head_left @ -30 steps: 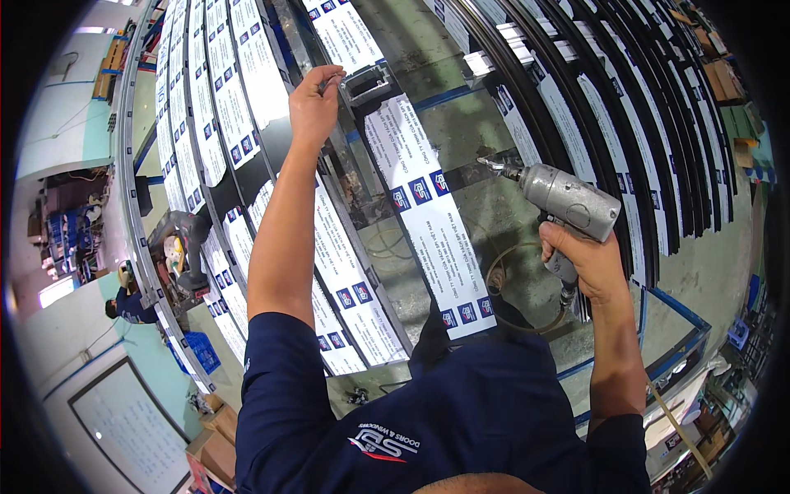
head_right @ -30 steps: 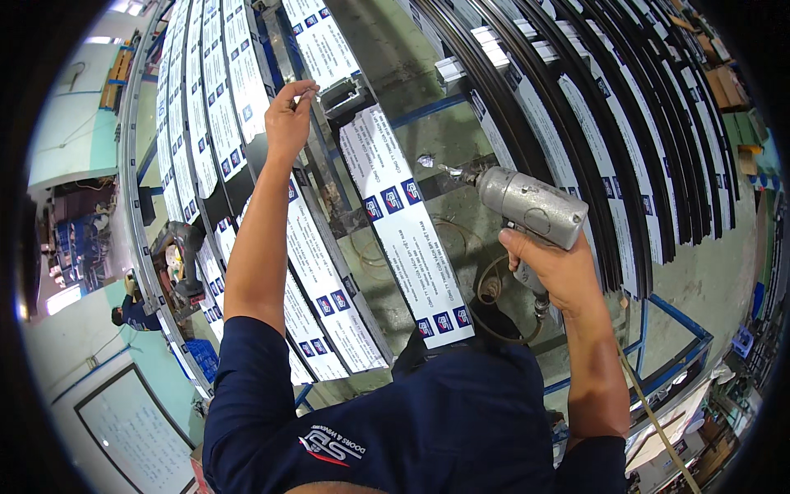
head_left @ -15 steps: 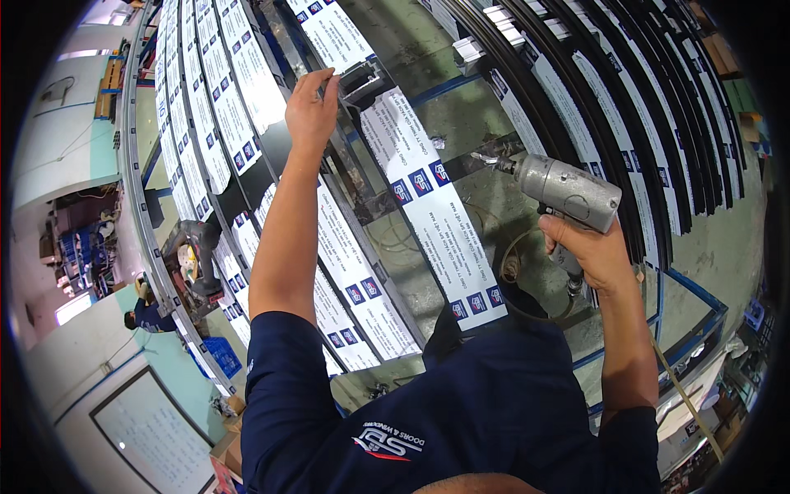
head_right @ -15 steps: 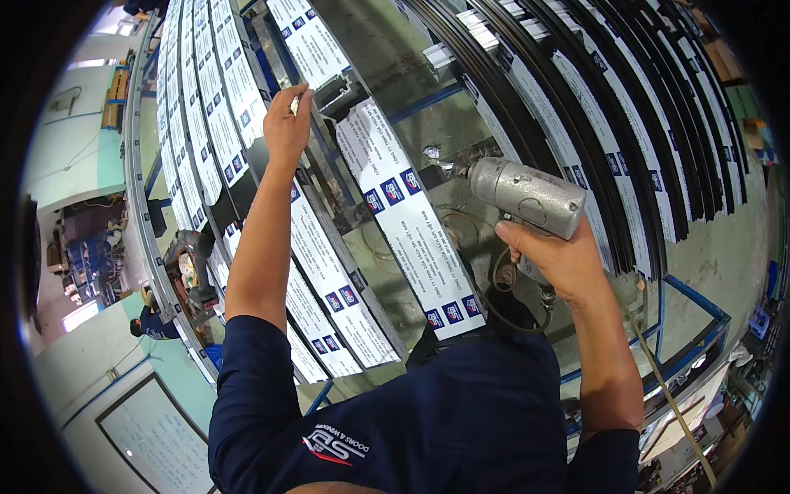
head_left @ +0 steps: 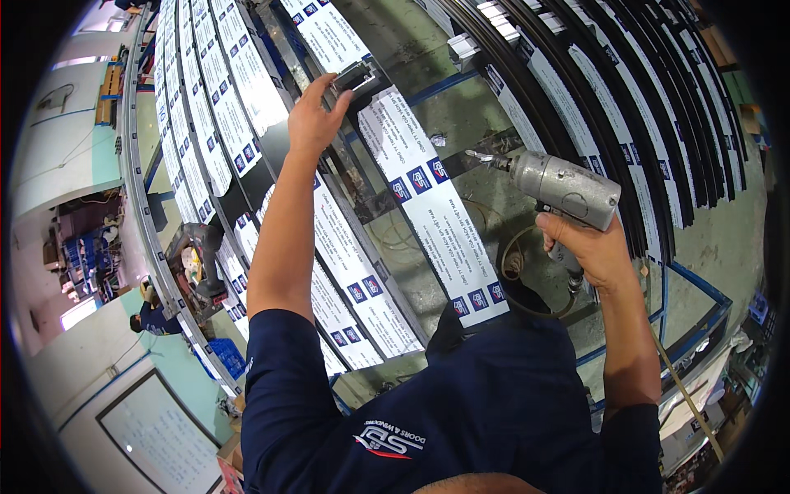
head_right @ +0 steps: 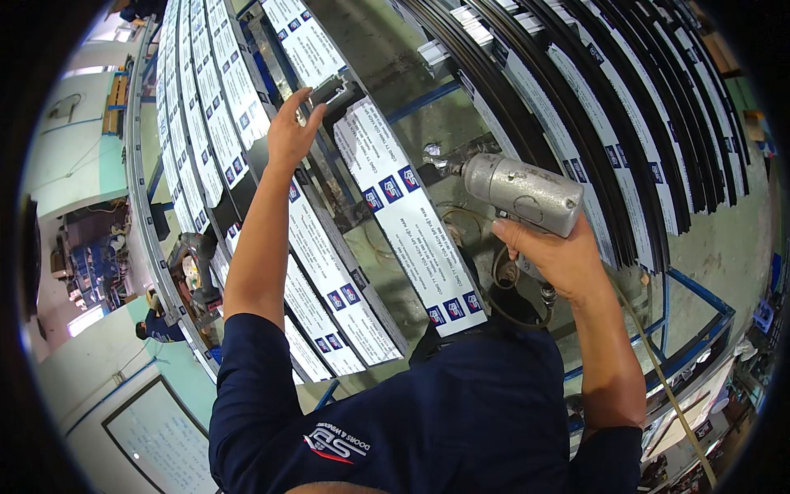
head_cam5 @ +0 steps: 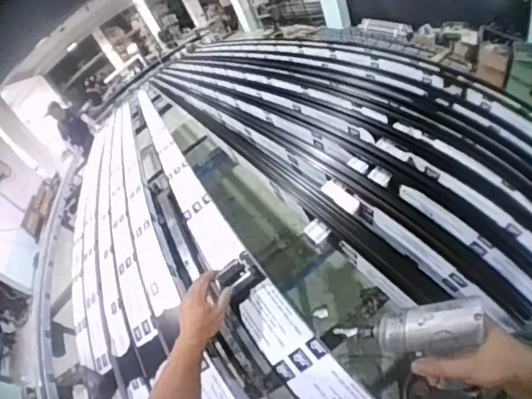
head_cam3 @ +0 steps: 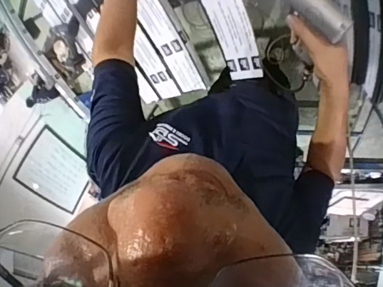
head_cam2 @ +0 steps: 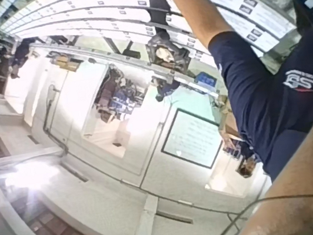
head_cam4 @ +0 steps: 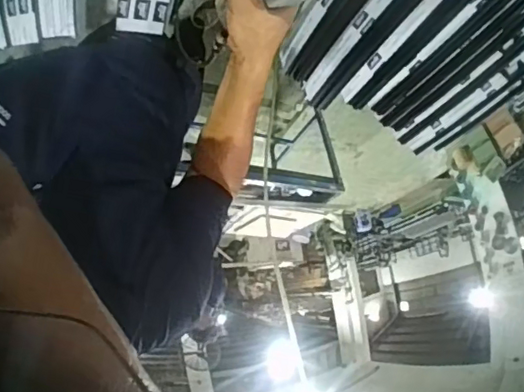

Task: The person attaches components to long metal frames with screws using a pneumatic screwdriver.

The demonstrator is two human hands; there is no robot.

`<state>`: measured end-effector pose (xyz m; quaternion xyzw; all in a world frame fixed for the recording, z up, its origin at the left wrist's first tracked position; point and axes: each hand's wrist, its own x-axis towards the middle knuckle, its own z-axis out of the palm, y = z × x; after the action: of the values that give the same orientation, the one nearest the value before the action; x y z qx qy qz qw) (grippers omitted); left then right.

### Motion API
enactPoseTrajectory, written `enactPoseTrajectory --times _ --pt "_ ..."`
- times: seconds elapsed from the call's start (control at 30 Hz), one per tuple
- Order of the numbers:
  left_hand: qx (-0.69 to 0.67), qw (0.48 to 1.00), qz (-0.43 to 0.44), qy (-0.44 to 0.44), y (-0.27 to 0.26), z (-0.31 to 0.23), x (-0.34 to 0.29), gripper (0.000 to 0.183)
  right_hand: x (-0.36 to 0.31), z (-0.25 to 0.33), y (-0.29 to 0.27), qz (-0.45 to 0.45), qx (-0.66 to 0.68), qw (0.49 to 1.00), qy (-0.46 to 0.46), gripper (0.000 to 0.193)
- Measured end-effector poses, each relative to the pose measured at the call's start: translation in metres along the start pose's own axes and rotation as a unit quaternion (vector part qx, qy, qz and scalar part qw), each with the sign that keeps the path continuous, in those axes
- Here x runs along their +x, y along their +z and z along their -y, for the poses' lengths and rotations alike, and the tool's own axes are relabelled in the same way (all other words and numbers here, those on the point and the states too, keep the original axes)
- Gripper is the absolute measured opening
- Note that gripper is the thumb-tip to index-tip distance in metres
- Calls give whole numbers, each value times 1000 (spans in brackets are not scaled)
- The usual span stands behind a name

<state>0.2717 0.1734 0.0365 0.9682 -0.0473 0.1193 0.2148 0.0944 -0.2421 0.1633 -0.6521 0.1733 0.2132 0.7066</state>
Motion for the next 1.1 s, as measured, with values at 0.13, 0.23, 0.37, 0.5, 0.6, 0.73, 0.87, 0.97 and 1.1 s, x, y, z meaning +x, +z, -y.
enactPoseTrajectory --times 0.13,0.23,0.37,0.5,0.6,0.73,0.87,0.97,1.1 --pt "-34 999 8 -8 2 3 -1 55 14 16 7 34 -2 999 -21 40" --pt "-94 994 7 -56 3 -3 -4 58 37 53 31 75 -32 996 -34 37" --pt "-250 956 -107 -114 19 19 -1 46 90 96 85 150 -81 983 -66 27" --pt "-251 947 -101 -172 23 6 0 28 150 106 133 178 -144 970 -83 15" --pt "-295 934 -87 -181 25 6 -2 24 184 102 161 184 -213 957 -63 13" --pt "-270 939 -106 -184 32 13 -1 21 214 93 183 191 -244 949 -53 12" --pt "-251 946 -121 -164 34 12 -3 24 219 91 191 184 -258 948 -36 14" --pt "-263 940 -104 -188 31 11 -3 25 220 91 192 195 -266 943 -38 14" --pt "-281 934 -88 -204 31 11 -3 25 222 91 194 180 -276 944 -27 14"
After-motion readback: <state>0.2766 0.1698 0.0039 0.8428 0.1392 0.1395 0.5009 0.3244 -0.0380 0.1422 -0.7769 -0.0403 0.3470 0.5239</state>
